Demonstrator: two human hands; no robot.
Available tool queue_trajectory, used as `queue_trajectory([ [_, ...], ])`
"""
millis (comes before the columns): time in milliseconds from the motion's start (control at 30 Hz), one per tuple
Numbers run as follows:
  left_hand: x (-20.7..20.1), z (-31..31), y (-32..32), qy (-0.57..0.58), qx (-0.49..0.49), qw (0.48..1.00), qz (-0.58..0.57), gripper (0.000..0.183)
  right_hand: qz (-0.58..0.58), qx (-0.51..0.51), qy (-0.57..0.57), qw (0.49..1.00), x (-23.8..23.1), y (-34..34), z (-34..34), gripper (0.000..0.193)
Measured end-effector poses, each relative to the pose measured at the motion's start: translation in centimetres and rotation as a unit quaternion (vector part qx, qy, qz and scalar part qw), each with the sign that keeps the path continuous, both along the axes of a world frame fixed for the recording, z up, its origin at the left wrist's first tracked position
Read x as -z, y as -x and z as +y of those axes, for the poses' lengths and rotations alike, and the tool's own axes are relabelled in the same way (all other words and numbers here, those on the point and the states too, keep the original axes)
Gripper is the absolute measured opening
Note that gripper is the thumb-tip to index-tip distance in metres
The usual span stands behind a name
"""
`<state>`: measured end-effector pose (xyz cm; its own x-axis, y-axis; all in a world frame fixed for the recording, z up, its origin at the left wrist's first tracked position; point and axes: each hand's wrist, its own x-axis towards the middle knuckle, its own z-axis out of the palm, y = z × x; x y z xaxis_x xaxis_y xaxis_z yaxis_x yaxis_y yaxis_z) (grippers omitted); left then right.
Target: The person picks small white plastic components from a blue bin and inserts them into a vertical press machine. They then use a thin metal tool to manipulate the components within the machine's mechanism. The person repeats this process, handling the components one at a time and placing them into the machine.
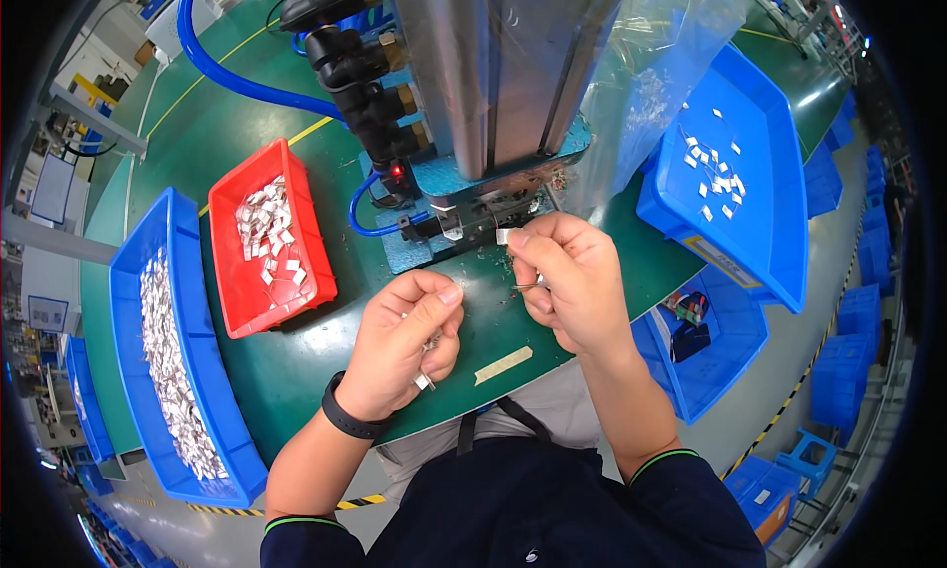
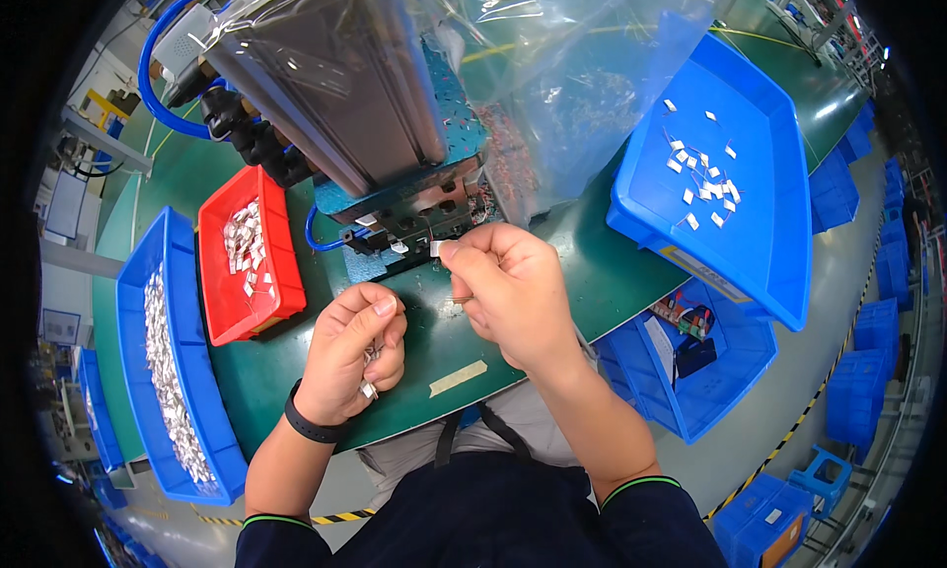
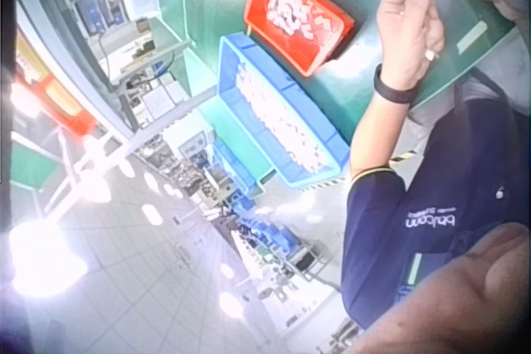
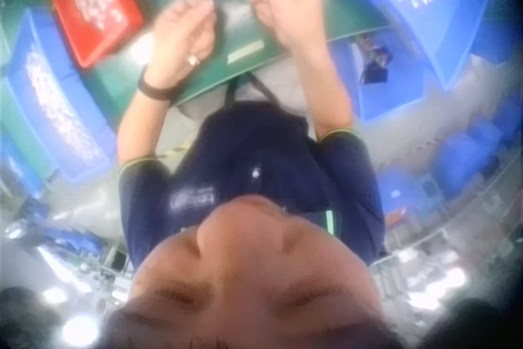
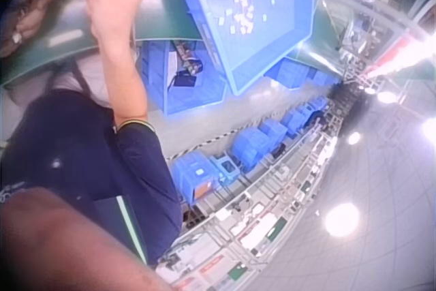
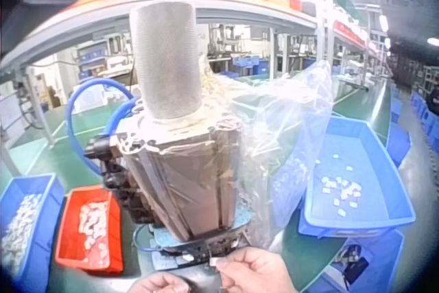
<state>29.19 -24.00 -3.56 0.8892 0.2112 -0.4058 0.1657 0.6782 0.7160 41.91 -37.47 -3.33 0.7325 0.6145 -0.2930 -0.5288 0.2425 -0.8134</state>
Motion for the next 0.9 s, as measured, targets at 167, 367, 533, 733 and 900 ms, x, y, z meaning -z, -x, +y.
queue_trajectory([
  [167,0.0,0.1,0.0,-0.009,0.007,1.000,0.009,0.013,-0.057,-0.023,0.045,0.997,0.5,0.9,-0.6,0.014],
  [367,-0.4,0.2,-0.1,0.009,0.011,1.000,-0.010,0.016,-0.117,-0.133,0.048,0.983,0.8,2.0,-0.8,0.011],
  [533,-0.1,0.3,0.0,0.006,0.013,1.000,-0.010,0.015,-0.121,-0.146,0.046,0.981,1.3,2.1,-0.5,0.010],
  [733,0.2,0.1,0.0,-0.011,0.004,1.000,-0.014,0.017,0.085,-0.201,-0.011,0.976,0.9,1.7,0.0,0.016],
  [900,0.5,0.2,0.0,0.002,0.004,1.000,-0.017,0.021,0.138,-0.206,-0.042,0.968,1.1,1.4,-0.3,0.015],
])
